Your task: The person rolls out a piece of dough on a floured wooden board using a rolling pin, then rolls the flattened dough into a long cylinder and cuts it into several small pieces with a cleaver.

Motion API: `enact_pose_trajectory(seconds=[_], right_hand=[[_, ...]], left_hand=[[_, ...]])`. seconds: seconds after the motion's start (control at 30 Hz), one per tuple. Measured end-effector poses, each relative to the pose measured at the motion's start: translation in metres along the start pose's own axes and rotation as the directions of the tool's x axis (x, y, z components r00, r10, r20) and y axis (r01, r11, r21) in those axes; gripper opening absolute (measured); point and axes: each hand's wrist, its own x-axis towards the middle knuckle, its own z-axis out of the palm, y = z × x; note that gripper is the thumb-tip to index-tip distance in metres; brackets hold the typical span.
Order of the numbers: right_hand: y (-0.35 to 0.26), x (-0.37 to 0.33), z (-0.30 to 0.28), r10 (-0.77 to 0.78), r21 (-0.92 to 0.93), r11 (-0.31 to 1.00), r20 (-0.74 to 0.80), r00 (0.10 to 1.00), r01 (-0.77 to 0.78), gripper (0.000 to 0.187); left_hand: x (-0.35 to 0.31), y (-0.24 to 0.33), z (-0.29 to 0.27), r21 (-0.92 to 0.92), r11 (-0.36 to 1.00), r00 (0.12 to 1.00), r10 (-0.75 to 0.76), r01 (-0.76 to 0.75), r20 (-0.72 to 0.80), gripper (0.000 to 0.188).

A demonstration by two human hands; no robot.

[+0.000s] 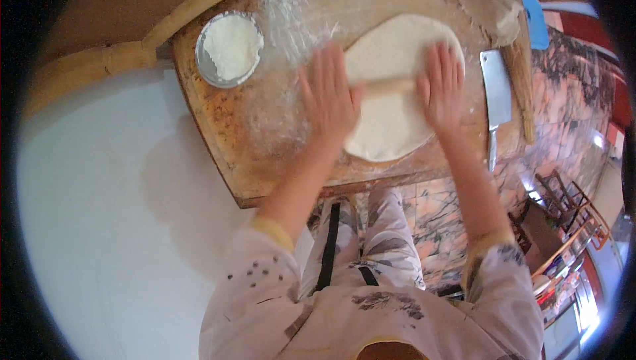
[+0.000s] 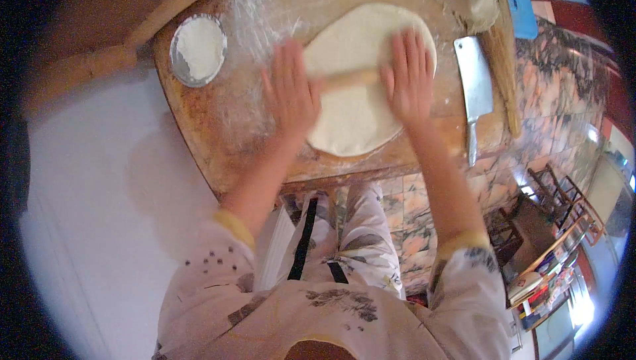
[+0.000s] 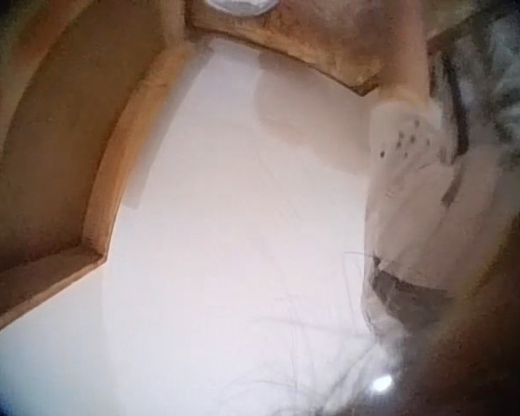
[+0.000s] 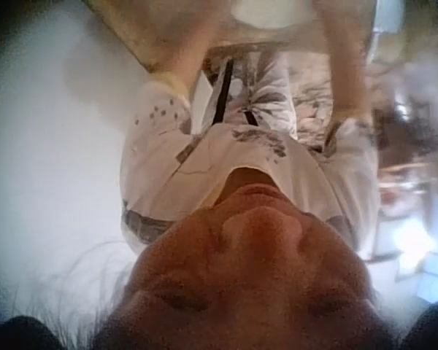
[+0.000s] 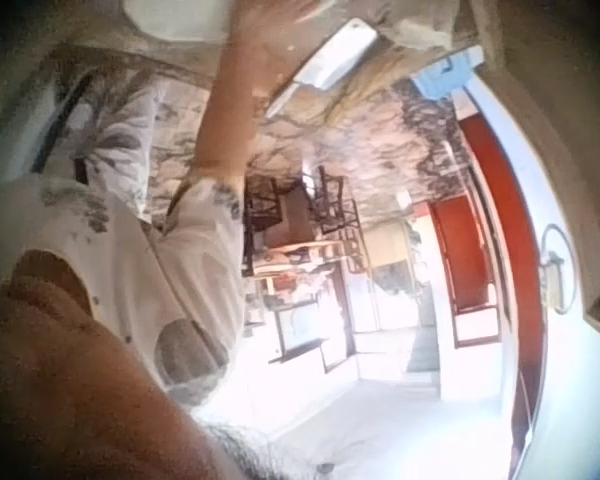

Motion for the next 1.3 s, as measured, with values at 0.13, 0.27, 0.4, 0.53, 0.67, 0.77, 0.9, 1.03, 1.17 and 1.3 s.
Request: enact_pose_trajectory(seconds=[0.13, 0.27, 0.4, 0.53, 0.67, 0.77, 0.9, 1.03, 1.17, 1.3], right_hand=[[-0.009, -0.029, -0.031, 0.022, 0.081, 0.996, 0.132, 0.991, -0.033, 0.061], [0.03, 0.11, 0.018, 0.025, -0.065, 0.997, -0.193, 0.981, -0.038, 0.053], [0.051, 0.163, 0.03, -0.077, -0.119, 0.992, -0.292, 0.953, 0.043, 0.05], [0.052, 0.077, 0.015, -0.086, 0.007, 0.996, -0.009, 0.996, 0.086, 0.058], [0.036, 0.073, -0.013, -0.028, -0.048, 0.998, 0.174, 0.984, 0.037, 0.059], [0.052, 0.16, 0.018, -0.062, -0.089, 0.994, 0.001, 0.998, 0.062, 0.059], [0.049, 0.163, 0.011, -0.112, -0.079, 0.991, -0.003, 0.994, 0.111, 0.058], [0.045, 0.04, -0.029, -0.166, 0.034, 0.986, 0.193, 0.967, 0.163, 0.066], [0.03, -0.04, -0.063, -0.029, 0.196, 0.98, 0.28, 0.96, -0.027, 0.064], [0.008, 0.036, -0.028, 0.11, 0.079, 0.99, 0.095, 0.989, -0.118, 0.064]], left_hand=[[-0.019, 0.017, -0.016, -0.066, 0.998, 0.983, 0.009, 0.004, 0.183, 0.077], [0.135, -0.002, 0.012, -0.085, 0.996, 0.99, -0.027, 0.015, -0.141, 0.072], [0.167, -0.005, 0.02, -0.145, 0.983, 0.994, -0.113, 0.112, -0.002, 0.068], [0.065, 0.017, 0.024, -0.071, 0.997, 0.999, -0.045, 0.044, -0.014, 0.064], [0.079, 0.019, 0.009, -0.034, 0.997, 0.995, -0.066, 0.063, -0.078, 0.057], [0.175, -0.004, 0.023, -0.07, 0.996, 0.989, -0.065, 0.056, -0.131, 0.056], [0.179, -0.01, 0.027, -0.117, 0.984, 0.984, -0.147, 0.136, -0.096, 0.063], [0.061, 0.032, 0.018, -0.056, 0.998, 0.998, 0.041, -0.038, 0.056, 0.083], [0.009, 0.051, -0.01, -0.205, 0.979, 0.944, 0.052, 0.016, 0.325, 0.083], [0.084, 0.047, 0.013, -0.085, 0.996, 1.0, -0.007, 0.009, 0.021, 0.077]])
